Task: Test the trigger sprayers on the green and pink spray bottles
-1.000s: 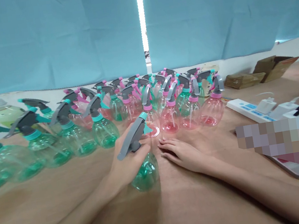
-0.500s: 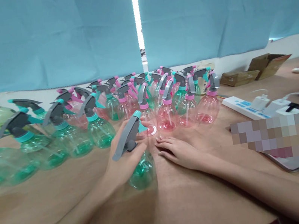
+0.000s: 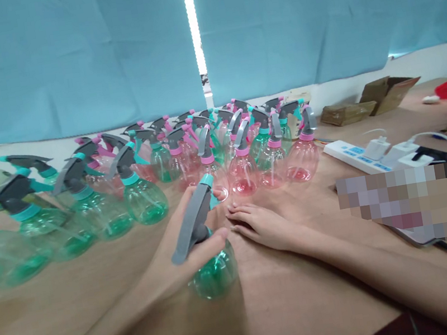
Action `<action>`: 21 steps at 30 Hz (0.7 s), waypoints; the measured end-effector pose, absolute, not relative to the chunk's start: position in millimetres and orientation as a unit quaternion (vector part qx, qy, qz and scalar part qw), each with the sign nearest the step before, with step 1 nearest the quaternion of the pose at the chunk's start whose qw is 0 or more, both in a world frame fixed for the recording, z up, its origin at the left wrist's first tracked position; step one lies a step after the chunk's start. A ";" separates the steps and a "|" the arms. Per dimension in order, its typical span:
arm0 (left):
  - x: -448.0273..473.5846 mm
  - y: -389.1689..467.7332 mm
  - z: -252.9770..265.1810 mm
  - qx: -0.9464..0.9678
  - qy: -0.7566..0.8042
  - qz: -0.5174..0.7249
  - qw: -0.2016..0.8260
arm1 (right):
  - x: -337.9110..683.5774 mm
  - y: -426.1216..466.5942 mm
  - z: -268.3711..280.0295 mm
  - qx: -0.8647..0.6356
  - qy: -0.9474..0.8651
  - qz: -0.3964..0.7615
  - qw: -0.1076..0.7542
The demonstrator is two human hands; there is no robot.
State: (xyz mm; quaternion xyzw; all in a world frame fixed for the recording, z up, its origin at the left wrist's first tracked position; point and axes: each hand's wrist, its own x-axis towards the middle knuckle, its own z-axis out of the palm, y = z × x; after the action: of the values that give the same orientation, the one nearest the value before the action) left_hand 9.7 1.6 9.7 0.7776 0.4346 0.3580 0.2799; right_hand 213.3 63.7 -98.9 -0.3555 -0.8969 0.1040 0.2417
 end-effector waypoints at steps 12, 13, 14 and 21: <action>8.8 11.0 18.0 0.773 0.474 0.359 0.220 | 213.3 63.5 -101.1 -0.352 -0.898 0.092 0.246; 9.3 10.8 19.1 0.771 0.475 0.362 0.224 | 213.2 63.5 -100.8 -0.353 -0.899 0.092 0.244; 10.4 10.5 20.4 0.767 0.475 0.364 0.232 | 213.0 63.3 -100.4 -0.353 -0.899 0.092 0.243; 18.9 16.8 23.6 0.753 0.469 0.409 0.214 | 212.2 61.2 -98.2 -0.359 -0.897 0.091 0.240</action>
State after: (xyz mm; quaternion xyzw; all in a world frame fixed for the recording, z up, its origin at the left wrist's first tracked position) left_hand 18.9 16.8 23.6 0.7530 0.4691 0.4090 0.2137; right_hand 212.2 61.2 -98.2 -0.3591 -0.8972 0.0907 0.2403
